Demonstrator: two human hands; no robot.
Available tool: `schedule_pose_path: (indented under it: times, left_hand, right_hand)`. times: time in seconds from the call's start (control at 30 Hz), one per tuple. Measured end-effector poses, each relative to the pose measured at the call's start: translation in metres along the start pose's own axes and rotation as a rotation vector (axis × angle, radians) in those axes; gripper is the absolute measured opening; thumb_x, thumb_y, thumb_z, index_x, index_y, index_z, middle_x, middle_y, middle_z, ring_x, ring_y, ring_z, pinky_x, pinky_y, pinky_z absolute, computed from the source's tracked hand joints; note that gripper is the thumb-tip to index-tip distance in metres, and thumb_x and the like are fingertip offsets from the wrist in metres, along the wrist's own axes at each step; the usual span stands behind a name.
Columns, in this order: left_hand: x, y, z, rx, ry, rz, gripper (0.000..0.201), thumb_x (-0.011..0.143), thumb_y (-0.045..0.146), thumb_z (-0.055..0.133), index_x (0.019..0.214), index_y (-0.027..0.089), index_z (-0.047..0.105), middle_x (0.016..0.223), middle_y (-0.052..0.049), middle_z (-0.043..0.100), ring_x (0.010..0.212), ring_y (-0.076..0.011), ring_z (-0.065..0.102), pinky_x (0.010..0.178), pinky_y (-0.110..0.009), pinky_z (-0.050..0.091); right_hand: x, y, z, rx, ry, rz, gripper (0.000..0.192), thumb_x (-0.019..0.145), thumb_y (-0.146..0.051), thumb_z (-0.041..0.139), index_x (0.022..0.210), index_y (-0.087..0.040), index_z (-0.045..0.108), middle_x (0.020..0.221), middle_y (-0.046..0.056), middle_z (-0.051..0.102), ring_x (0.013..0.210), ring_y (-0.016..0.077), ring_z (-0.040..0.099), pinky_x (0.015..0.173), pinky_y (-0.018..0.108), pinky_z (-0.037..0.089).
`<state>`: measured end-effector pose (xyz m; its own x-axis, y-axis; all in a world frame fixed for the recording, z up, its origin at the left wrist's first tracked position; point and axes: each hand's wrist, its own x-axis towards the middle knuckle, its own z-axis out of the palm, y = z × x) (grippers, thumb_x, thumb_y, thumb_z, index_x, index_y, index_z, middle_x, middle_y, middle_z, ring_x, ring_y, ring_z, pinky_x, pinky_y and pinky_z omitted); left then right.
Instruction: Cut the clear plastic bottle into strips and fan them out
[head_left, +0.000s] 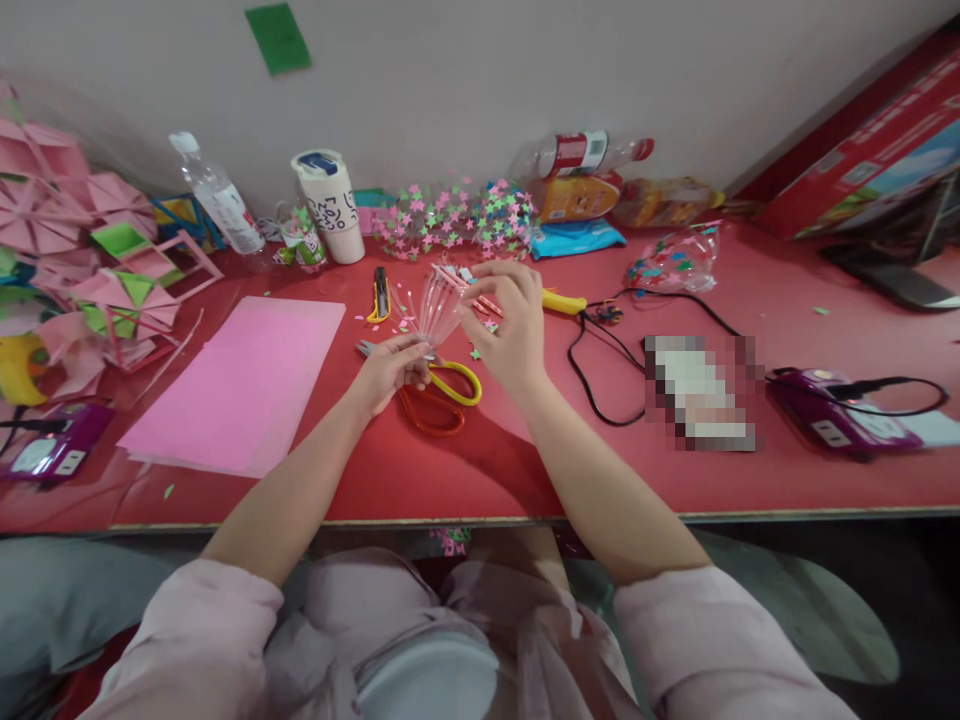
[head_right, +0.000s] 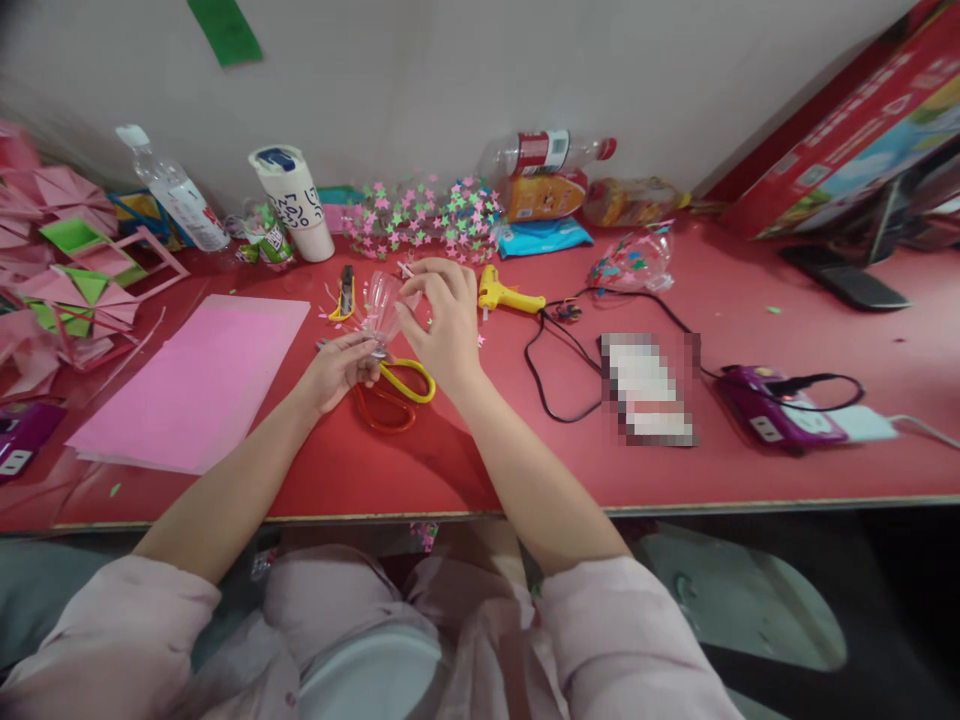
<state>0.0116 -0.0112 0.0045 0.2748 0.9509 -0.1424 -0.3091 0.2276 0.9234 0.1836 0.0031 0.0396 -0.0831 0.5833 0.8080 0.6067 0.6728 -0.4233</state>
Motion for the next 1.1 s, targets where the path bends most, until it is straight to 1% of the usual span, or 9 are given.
schedule_pose_path:
  times: [0.17, 0.27, 0.37, 0.47, 0.6, 0.7, 0.77, 0.9, 1.1]
  left_hand:
    - [0.000, 0.000, -0.001, -0.042, 0.065, 0.024, 0.025, 0.071, 0.025, 0.071, 0.088, 0.012, 0.059, 0.070, -0.005, 0.072, 0.047, -0.0073, 0.058, 0.044, -0.017, 0.044]
    - [0.000, 0.002, 0.000, -0.061, 0.099, 0.027, 0.024, 0.072, 0.024, 0.071, 0.089, 0.012, 0.058, 0.070, -0.005, 0.072, 0.047, -0.0073, 0.058, 0.044, -0.017, 0.044]
    - [-0.001, 0.003, 0.000, -0.085, 0.096, 0.029, 0.024, 0.073, 0.024, 0.070, 0.090, 0.012, 0.059, 0.071, -0.004, 0.071, 0.048, -0.0070, 0.058, 0.045, -0.017, 0.043]
    - [-0.001, 0.003, -0.001, -0.098, 0.095, 0.020, 0.023, 0.073, 0.024, 0.070, 0.091, 0.012, 0.060, 0.073, -0.004, 0.071, 0.049, -0.0066, 0.058, 0.046, -0.017, 0.044]
    - [0.000, 0.000, -0.001, -0.107, 0.058, 0.027, 0.024, 0.071, 0.025, 0.073, 0.088, 0.013, 0.061, 0.066, 0.000, 0.067, 0.049, -0.0072, 0.058, 0.046, -0.017, 0.045]
    - [0.000, -0.002, -0.001, -0.107, 0.031, 0.018, 0.023, 0.071, 0.026, 0.074, 0.083, 0.014, 0.059, 0.057, 0.003, 0.061, 0.047, -0.0081, 0.058, 0.044, -0.018, 0.044]
    - [0.001, -0.003, -0.001, -0.115, 0.038, 0.009, 0.022, 0.072, 0.026, 0.073, 0.084, 0.014, 0.059, 0.057, 0.003, 0.061, 0.047, -0.0080, 0.058, 0.044, -0.017, 0.044]
    - [0.001, -0.003, 0.000, -0.142, 0.051, 0.031, 0.022, 0.074, 0.026, 0.072, 0.085, 0.014, 0.058, 0.064, 0.002, 0.063, 0.049, -0.0072, 0.059, 0.046, -0.017, 0.045]
    - [-0.002, -0.004, 0.006, -0.135, 0.025, 0.033, 0.022, 0.074, 0.027, 0.073, 0.083, 0.014, 0.056, 0.062, 0.002, 0.062, 0.050, -0.0089, 0.060, 0.048, -0.019, 0.048]
  right_hand:
    - [-0.001, -0.008, -0.004, -0.138, 0.004, -0.057, 0.010, 0.090, -0.024, 0.052, 0.086, -0.026, 0.061, 0.121, 0.007, 0.059, 0.120, 0.0319, 0.048, 0.100, 0.061, 0.037]
    - [-0.004, -0.011, -0.003, -0.053, -0.054, -0.062, 0.011, 0.093, -0.024, 0.048, 0.088, -0.025, 0.058, 0.112, 0.008, 0.062, 0.113, 0.0287, 0.054, 0.098, 0.057, 0.041]
    - [-0.009, -0.013, 0.003, 0.171, -0.171, 0.019, 0.011, 0.096, -0.025, 0.041, 0.093, -0.024, 0.052, 0.101, 0.007, 0.066, 0.096, 0.0216, 0.063, 0.086, 0.046, 0.052]
    - [-0.012, -0.015, 0.010, 0.358, -0.222, 0.168, 0.008, 0.097, -0.028, 0.039, 0.096, -0.025, 0.047, 0.098, 0.005, 0.068, 0.087, 0.0171, 0.066, 0.080, 0.038, 0.055]
    - [-0.009, -0.014, 0.013, 0.473, -0.229, 0.282, 0.009, 0.090, -0.030, 0.052, 0.097, -0.024, 0.052, 0.090, 0.001, 0.066, 0.085, 0.0152, 0.066, 0.077, 0.032, 0.055]
    - [-0.006, -0.013, 0.013, 0.443, -0.290, 0.261, 0.004, 0.083, -0.021, 0.057, 0.086, -0.022, 0.058, 0.087, 0.001, 0.065, 0.083, 0.0152, 0.064, 0.073, 0.030, 0.054]
    - [-0.007, -0.014, 0.013, 0.367, -0.306, 0.226, 0.008, 0.083, -0.016, 0.054, 0.080, -0.021, 0.060, 0.086, 0.002, 0.066, 0.084, 0.0158, 0.063, 0.077, 0.031, 0.052]
    - [-0.013, -0.018, 0.015, 0.276, -0.309, 0.180, 0.012, 0.083, -0.013, 0.052, 0.080, -0.021, 0.060, 0.086, 0.003, 0.066, 0.085, 0.0175, 0.062, 0.081, 0.034, 0.050]
    - [-0.016, -0.019, 0.020, 0.286, -0.284, 0.234, 0.015, 0.079, -0.008, 0.052, 0.081, -0.021, 0.059, 0.084, 0.003, 0.065, 0.081, 0.0165, 0.061, 0.076, 0.032, 0.050]
